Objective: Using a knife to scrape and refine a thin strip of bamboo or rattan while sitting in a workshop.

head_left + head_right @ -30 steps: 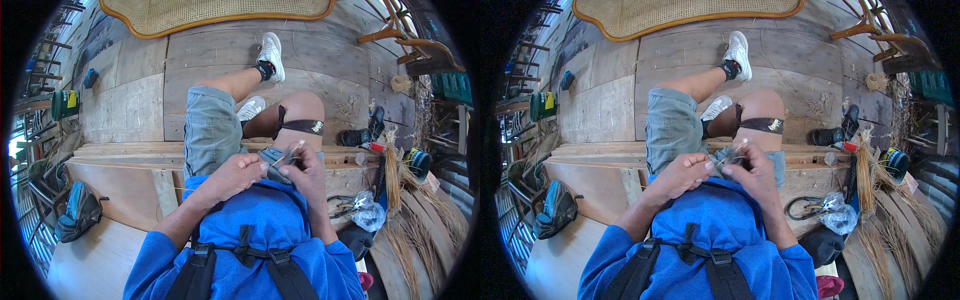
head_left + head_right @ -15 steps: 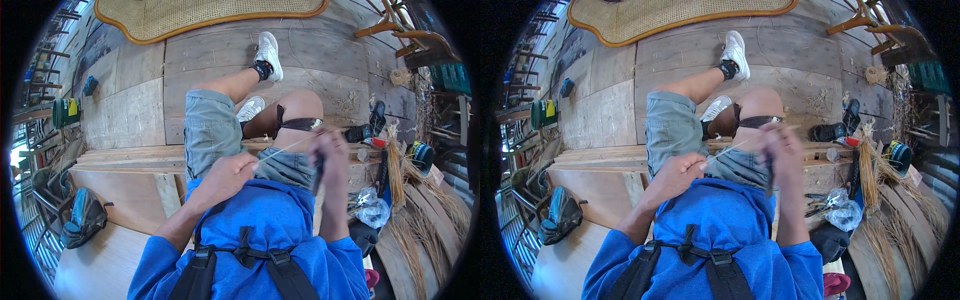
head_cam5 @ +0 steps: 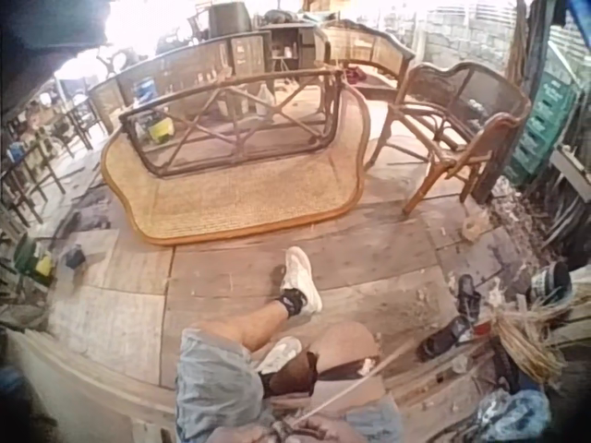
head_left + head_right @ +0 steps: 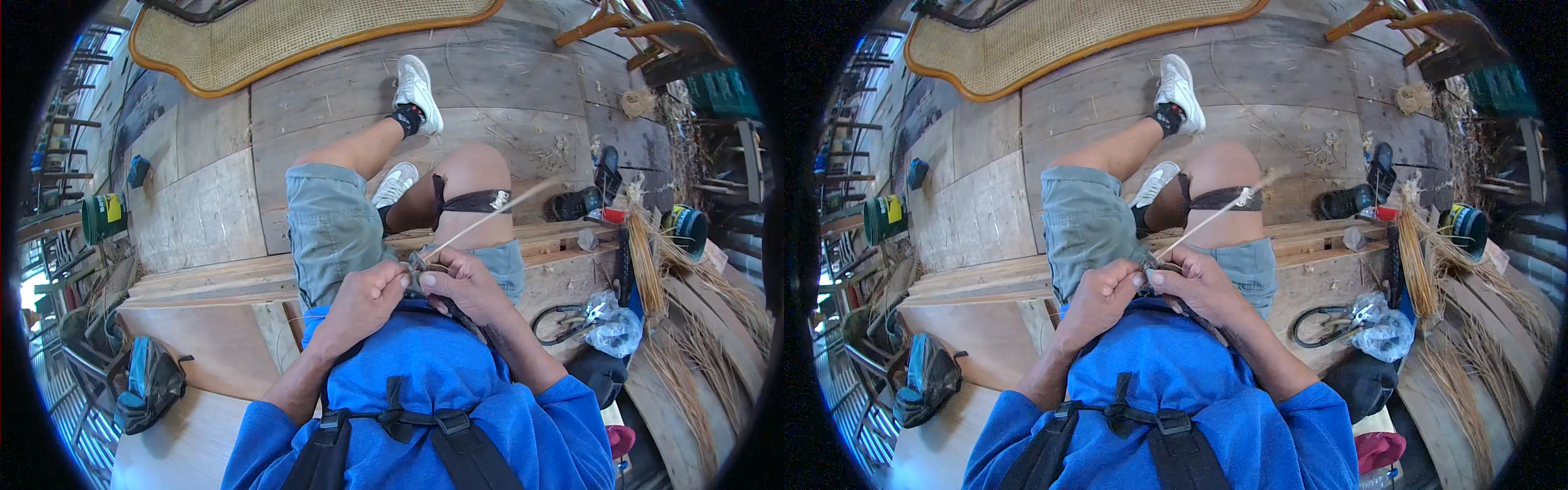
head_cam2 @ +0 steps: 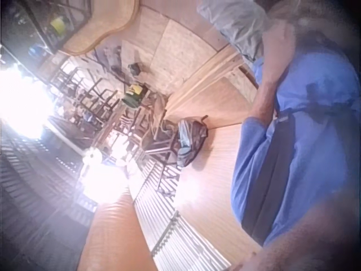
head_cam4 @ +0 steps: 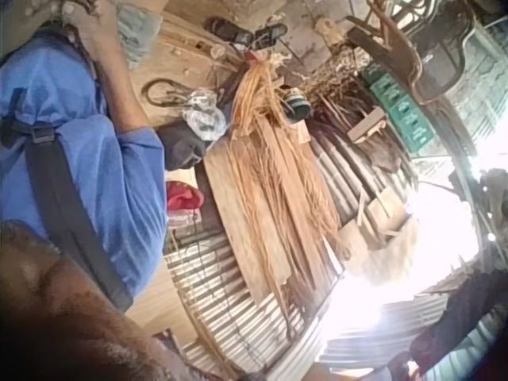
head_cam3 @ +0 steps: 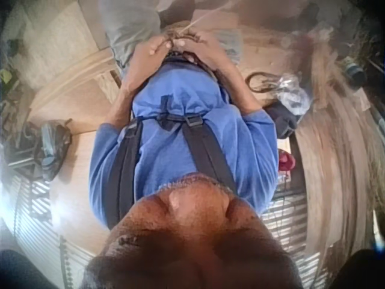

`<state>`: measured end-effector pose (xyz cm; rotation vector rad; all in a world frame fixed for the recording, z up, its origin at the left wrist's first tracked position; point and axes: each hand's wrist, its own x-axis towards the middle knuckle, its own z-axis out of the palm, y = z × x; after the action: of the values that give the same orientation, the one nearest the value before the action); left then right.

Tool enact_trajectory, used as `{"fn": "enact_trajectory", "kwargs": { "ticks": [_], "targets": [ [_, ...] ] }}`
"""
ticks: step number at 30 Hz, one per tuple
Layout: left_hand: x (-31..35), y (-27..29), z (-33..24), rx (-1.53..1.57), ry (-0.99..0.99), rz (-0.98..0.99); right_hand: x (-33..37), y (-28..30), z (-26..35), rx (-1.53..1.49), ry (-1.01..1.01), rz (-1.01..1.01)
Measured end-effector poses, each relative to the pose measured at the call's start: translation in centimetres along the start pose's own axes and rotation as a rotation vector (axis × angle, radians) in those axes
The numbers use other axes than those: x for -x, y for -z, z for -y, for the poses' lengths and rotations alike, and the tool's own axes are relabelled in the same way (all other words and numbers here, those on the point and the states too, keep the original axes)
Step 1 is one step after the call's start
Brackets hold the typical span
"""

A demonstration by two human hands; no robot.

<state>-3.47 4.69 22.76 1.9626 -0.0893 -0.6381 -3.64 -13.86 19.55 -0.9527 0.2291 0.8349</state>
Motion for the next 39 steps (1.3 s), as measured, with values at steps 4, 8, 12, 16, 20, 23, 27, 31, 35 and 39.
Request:
{"fn": "enact_trajectory", "kwargs": {
  "ticks": [4, 8, 12, 16, 20, 23, 27, 31, 35, 39],
  "targets": [
    [1.4, 0.9, 0.1, -0.046, 0.084, 0.041, 0.4, 0.6, 0.8, 0.004, -0.017, -0.07],
    [3.0, 1.5, 1.2, -0.07, 0.075, 0.044, 0.7, 1.2, 1.1, -0.027, 0.0, -0.129],
    [4.8, 3.0, 3.0, -0.071, 0.131, 0.037, 1.2, 2.9, 2.6, -0.145, 0.056, -0.235],
    [6.7, 4.5, 3.9, -0.15, 0.138, 0.086, 1.8, 3.7, 4.0, 0.03, 0.014, -0.431],
    [8.8, 9.6, 7.1, -0.222, 0.372, -0.088, 6.1, 10.7, 8.2, 0.022, 0.421, -0.741],
    [5.9, 9.3, 4.3, -0.106, 0.499, -0.223, 5.4, 7.8, 7.5, 0.128, 0.349, -0.568],
    [-1.2, 2.9, -0.4, -0.079, 0.017, -0.077, 1.6, 0.8, 4.3, 0.12, 0.19, -0.094],
    [-2.4, 2.2, -2.6, -0.036, -0.081, 0.059, 0.0, -0.4, 3.7, 0.118, 0.306, -0.167],
    [-0.4, 5.2, 5.3, -0.34, -0.149, -0.274, 1.0, 0.8, 5.1, 0.258, 0.413, -0.295],
    [-1.5, 9.3, 6.7, -0.504, 0.216, -0.347, 8.1, 6.9, 10.7, 0.005, 0.817, -0.798]
  ]
}}
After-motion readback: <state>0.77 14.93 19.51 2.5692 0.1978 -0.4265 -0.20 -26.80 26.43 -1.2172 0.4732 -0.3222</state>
